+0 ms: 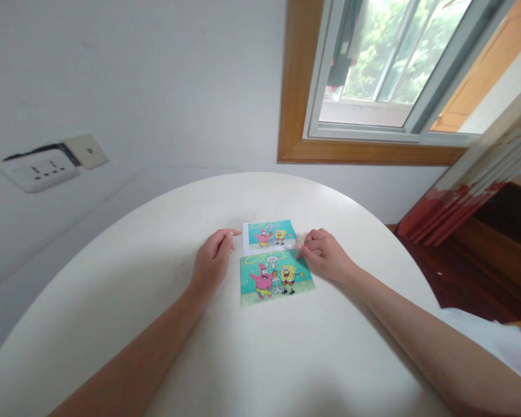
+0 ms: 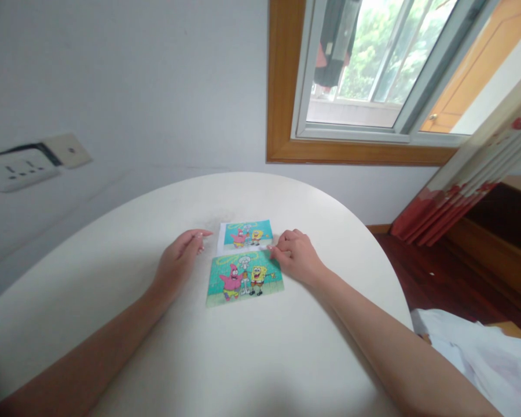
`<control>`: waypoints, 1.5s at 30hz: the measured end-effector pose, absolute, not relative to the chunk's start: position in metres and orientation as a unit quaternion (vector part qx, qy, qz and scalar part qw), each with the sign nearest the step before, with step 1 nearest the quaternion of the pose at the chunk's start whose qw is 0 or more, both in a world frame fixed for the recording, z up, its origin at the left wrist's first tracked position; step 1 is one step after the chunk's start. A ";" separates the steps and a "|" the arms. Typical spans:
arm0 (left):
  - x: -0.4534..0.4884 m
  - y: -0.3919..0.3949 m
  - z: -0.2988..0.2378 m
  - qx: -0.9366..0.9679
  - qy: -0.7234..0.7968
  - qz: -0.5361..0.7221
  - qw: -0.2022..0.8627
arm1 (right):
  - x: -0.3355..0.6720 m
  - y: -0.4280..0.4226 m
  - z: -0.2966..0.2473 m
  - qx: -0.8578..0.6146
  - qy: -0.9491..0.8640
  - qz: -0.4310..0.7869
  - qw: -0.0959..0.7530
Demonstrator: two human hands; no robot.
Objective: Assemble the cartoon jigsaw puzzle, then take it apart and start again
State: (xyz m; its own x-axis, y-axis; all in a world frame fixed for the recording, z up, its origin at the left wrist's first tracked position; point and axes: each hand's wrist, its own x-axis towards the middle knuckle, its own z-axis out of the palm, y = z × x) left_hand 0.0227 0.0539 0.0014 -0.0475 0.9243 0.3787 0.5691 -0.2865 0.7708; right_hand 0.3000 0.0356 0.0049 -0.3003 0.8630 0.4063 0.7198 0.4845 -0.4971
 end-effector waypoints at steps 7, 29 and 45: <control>0.022 0.053 0.001 0.660 0.566 0.451 0.202 | 0.300 0.036 0.002 -0.484 -0.811 0.090 0.318; 0.025 0.052 -0.003 0.729 0.512 0.424 0.166 | 0.297 0.031 0.004 -0.438 -0.821 0.068 0.360; 0.042 0.037 -0.003 0.917 0.372 0.139 0.045 | 0.280 0.026 0.000 -0.386 -0.916 -0.002 0.108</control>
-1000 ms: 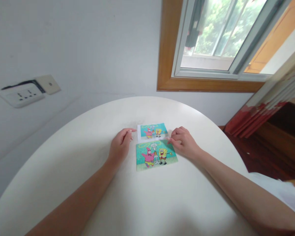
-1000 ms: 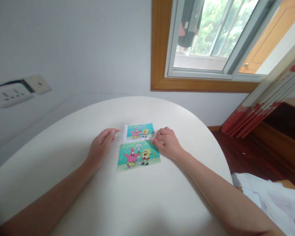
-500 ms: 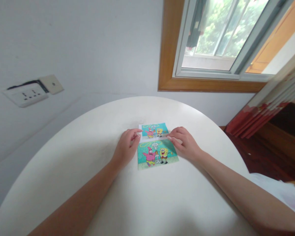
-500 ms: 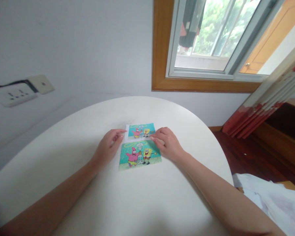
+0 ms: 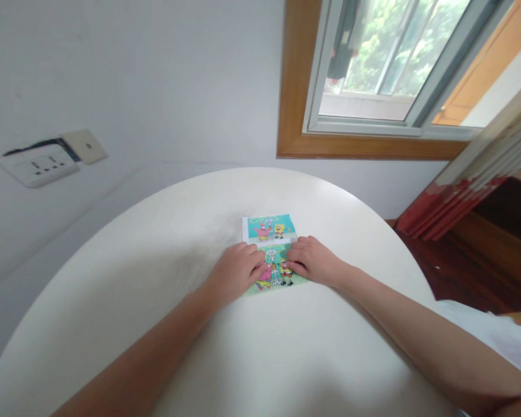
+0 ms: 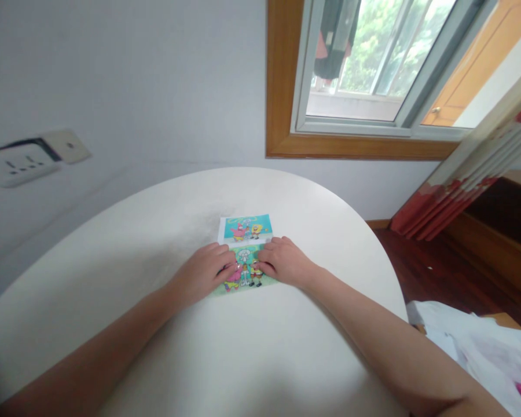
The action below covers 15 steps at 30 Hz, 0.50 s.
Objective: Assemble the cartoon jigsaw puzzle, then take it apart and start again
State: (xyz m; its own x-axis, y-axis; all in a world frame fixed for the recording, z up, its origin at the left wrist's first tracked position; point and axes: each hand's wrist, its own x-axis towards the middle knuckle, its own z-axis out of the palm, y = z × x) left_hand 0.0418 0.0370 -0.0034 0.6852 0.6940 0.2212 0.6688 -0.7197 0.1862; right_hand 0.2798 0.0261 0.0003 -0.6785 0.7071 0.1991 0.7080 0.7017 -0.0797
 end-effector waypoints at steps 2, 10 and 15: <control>0.041 0.038 -0.004 0.914 0.369 0.155 0.065 | 0.281 0.027 0.001 -0.377 -0.918 0.010 0.121; 0.031 0.047 -0.005 0.755 0.507 0.363 0.202 | 0.290 0.033 -0.001 -0.416 -0.867 0.098 0.255; 0.025 0.051 -0.003 0.748 0.550 0.345 0.136 | 0.289 0.029 0.002 -0.428 -0.875 0.066 0.215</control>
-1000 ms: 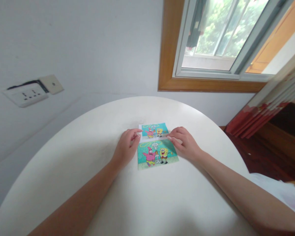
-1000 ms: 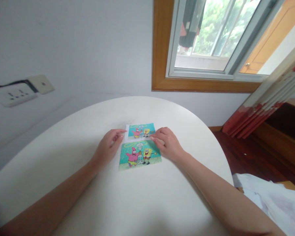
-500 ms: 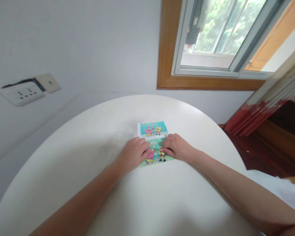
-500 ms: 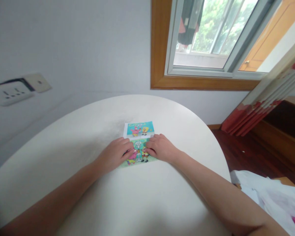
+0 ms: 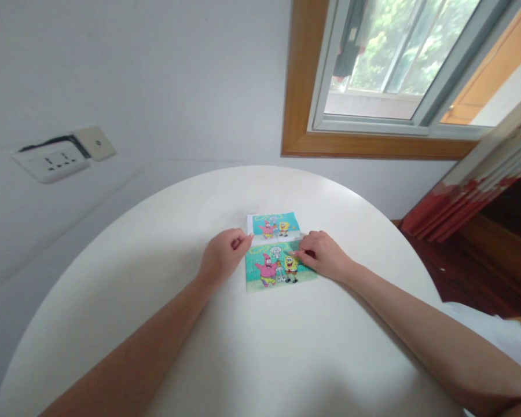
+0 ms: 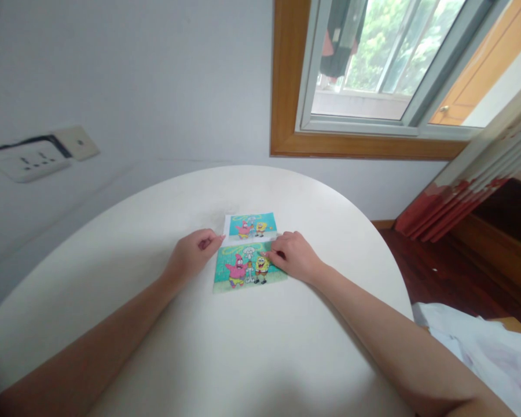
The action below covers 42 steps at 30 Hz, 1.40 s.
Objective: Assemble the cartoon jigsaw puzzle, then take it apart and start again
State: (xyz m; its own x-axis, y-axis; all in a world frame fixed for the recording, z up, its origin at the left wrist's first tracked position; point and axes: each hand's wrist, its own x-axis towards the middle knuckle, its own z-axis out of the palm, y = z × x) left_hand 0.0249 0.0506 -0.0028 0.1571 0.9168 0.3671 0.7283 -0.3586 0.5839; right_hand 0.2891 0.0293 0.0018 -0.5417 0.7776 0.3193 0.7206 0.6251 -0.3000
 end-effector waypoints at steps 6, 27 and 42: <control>0.026 0.049 -0.002 0.774 0.545 0.304 0.108 | 0.278 0.017 0.008 -0.393 -0.906 0.038 0.154; 0.028 0.048 -0.001 0.765 0.557 0.302 0.114 | 0.283 0.022 0.006 -0.487 -0.839 0.063 0.234; 0.030 0.046 -0.002 0.837 0.524 0.156 0.011 | 0.298 0.041 -0.005 -0.576 -0.782 0.055 0.231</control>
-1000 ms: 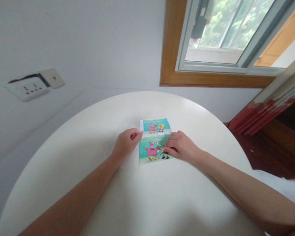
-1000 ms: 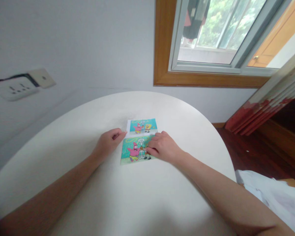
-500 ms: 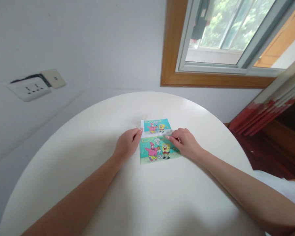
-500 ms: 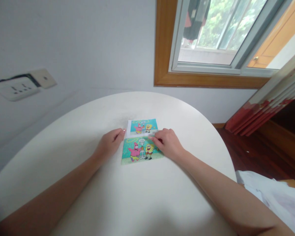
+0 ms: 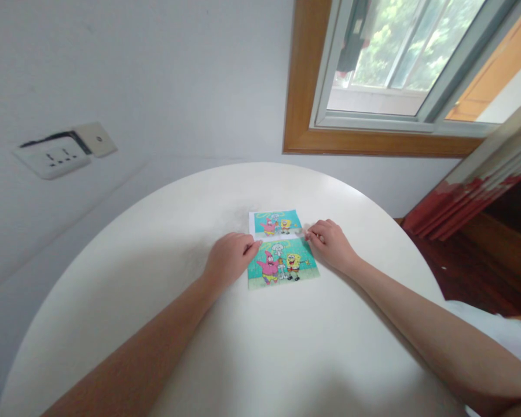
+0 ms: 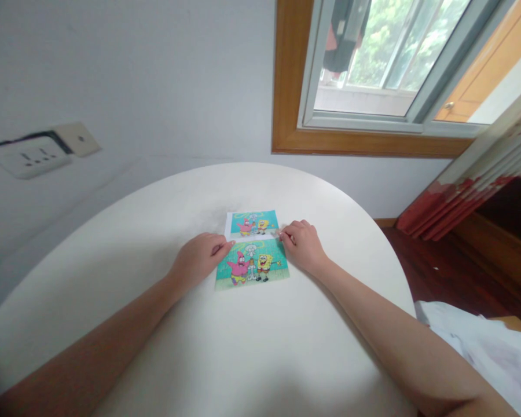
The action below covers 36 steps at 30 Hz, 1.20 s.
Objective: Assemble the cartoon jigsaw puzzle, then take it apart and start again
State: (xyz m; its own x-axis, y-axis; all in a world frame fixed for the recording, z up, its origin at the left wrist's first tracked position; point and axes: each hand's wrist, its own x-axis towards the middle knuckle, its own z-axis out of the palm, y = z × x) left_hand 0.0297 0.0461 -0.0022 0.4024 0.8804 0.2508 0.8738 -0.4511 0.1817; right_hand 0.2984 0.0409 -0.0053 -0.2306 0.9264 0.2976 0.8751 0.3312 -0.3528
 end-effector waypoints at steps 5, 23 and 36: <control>0.028 0.047 -0.004 0.820 0.539 0.192 0.029 | 0.300 0.043 -0.009 -0.570 -0.780 0.060 0.250; 0.028 0.040 0.005 0.768 0.629 0.097 -0.076 | 0.299 0.038 -0.001 -0.614 -0.764 0.036 0.194; 0.028 0.041 0.006 0.767 0.622 0.139 -0.070 | 0.296 0.036 0.001 -0.627 -0.753 0.032 0.199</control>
State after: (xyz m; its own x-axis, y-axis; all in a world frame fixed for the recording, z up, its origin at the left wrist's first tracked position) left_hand 0.0282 0.0407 0.0062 0.1873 0.9351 0.3007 0.9741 -0.2164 0.0661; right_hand 0.2962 0.0364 0.0014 -0.1354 0.9560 0.2603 0.9306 0.2129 -0.2979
